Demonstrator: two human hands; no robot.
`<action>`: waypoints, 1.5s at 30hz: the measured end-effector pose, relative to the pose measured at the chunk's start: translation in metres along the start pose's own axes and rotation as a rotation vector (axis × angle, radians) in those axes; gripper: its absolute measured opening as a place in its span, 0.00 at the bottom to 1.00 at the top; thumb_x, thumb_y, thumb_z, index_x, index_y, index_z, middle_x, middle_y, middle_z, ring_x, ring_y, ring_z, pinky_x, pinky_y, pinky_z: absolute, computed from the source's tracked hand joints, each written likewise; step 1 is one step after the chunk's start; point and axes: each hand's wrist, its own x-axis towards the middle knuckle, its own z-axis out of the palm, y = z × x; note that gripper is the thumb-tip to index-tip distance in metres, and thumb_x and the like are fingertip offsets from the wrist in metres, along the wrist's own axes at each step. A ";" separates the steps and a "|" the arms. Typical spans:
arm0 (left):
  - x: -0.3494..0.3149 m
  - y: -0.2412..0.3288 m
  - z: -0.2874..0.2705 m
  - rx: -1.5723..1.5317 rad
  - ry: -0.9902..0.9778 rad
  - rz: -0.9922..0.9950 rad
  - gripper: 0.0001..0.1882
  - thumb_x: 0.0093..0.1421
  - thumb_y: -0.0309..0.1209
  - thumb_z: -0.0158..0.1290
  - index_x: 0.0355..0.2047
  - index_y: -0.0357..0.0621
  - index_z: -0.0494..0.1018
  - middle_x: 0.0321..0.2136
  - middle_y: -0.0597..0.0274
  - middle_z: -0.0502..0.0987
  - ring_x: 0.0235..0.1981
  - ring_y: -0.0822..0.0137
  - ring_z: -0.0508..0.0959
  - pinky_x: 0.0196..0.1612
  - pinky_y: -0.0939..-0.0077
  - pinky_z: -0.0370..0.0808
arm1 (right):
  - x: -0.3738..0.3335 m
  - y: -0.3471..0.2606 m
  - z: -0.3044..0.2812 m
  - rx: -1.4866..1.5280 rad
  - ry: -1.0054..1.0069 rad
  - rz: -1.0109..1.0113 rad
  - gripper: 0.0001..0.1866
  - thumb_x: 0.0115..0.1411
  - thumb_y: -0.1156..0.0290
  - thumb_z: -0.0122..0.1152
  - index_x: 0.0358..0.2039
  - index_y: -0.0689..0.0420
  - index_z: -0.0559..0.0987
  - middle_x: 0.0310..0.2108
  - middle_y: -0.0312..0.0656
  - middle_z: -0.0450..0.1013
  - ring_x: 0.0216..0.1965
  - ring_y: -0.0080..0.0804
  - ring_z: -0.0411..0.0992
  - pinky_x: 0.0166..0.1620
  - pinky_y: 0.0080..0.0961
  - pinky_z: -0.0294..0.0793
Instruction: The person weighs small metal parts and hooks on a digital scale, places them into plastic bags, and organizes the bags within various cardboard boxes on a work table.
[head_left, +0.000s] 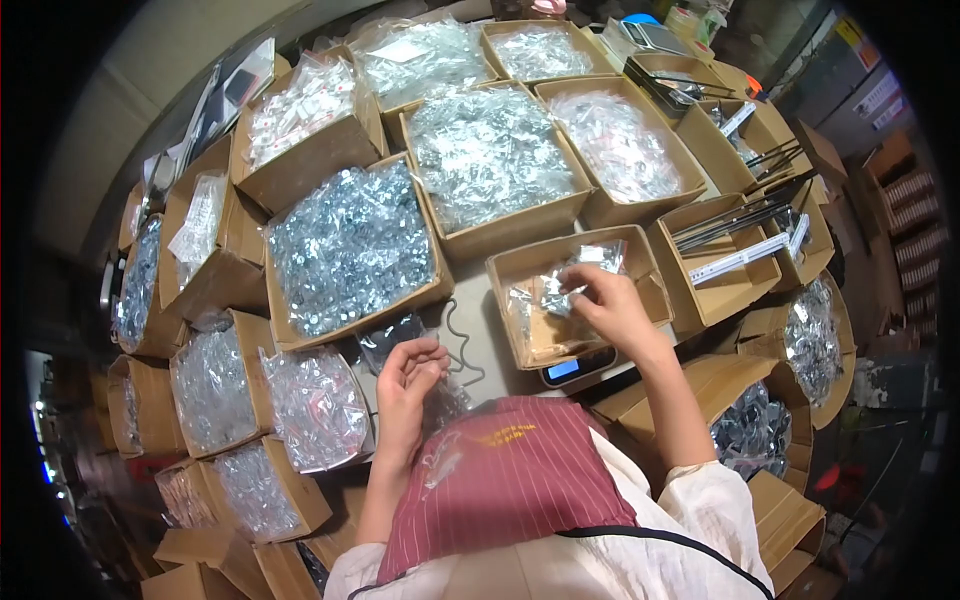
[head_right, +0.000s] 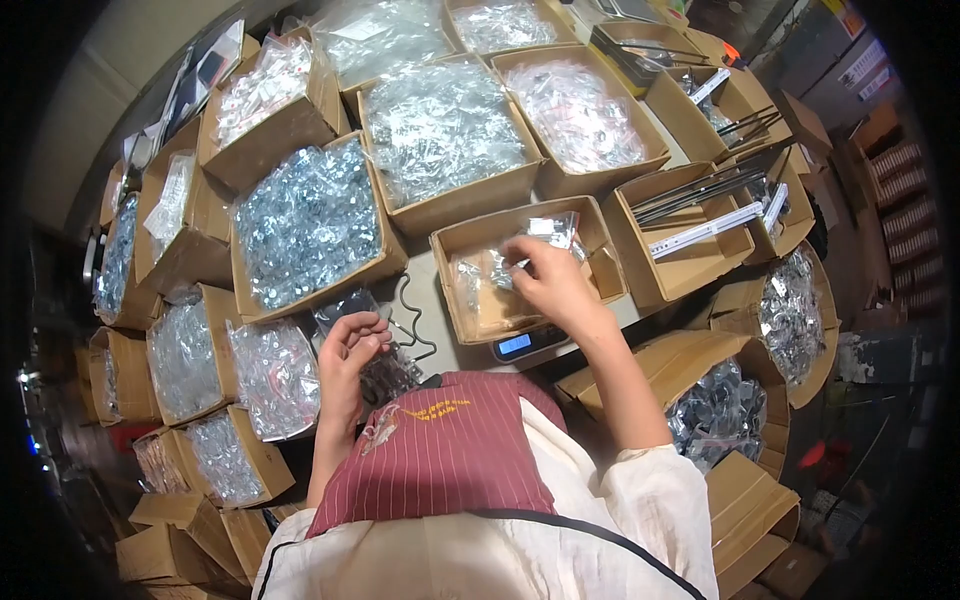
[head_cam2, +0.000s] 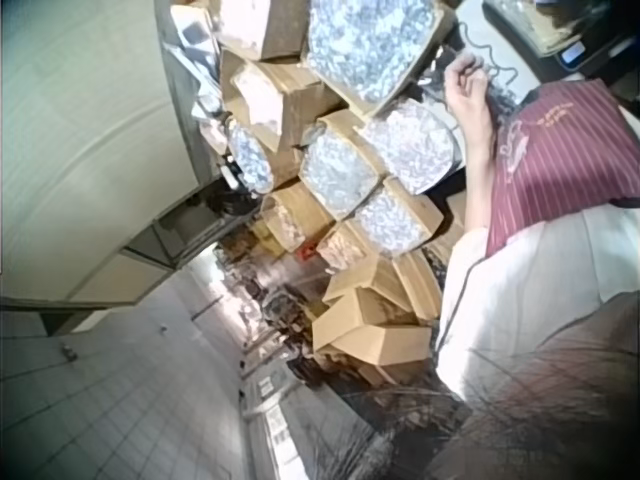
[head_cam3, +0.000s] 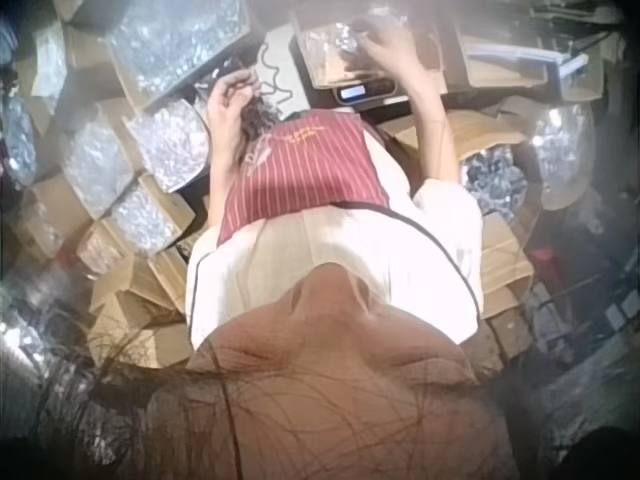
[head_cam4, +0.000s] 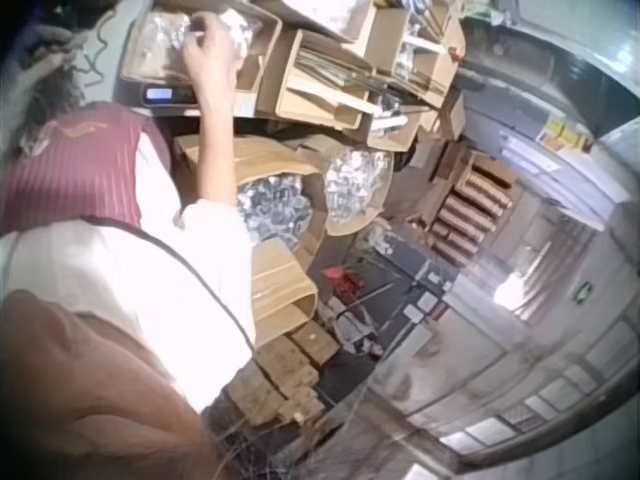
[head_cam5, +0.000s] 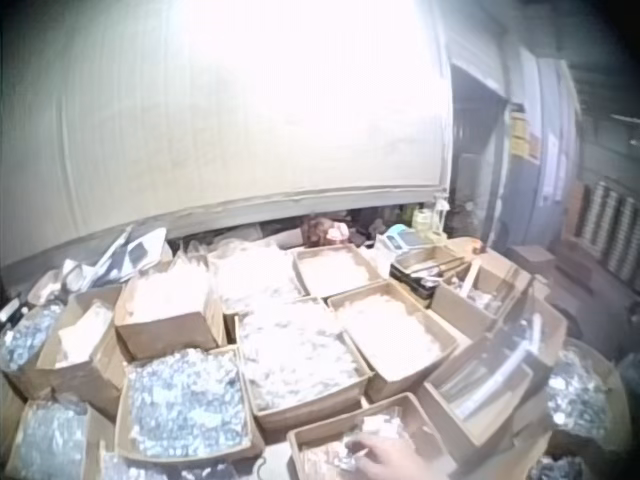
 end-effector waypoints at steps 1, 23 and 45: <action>0.000 0.002 -0.001 0.001 0.003 -0.005 0.17 0.61 0.24 0.54 0.50 0.33 0.70 0.45 0.55 0.76 0.45 0.67 0.77 0.52 0.74 0.74 | 0.005 0.004 0.005 -0.151 0.033 -0.136 0.23 0.55 0.77 0.60 0.54 0.58 0.74 0.55 0.55 0.71 0.54 0.43 0.73 0.55 0.38 0.73; -0.004 -0.003 -0.008 -0.017 0.059 -0.008 0.15 0.60 0.24 0.53 0.47 0.32 0.73 0.42 0.57 0.77 0.42 0.67 0.78 0.48 0.75 0.75 | 0.078 0.029 0.069 -0.854 0.144 -0.307 0.09 0.49 0.70 0.63 0.29 0.61 0.79 0.35 0.53 0.77 0.37 0.53 0.77 0.42 0.43 0.78; -0.006 0.000 -0.003 -0.093 0.008 -0.009 0.20 0.60 0.22 0.51 0.53 0.31 0.67 0.50 0.50 0.72 0.48 0.58 0.79 0.51 0.67 0.78 | -0.010 -0.042 0.015 0.789 -0.056 -0.148 0.15 0.60 0.81 0.60 0.48 0.68 0.73 0.33 0.42 0.75 0.35 0.32 0.79 0.41 0.28 0.84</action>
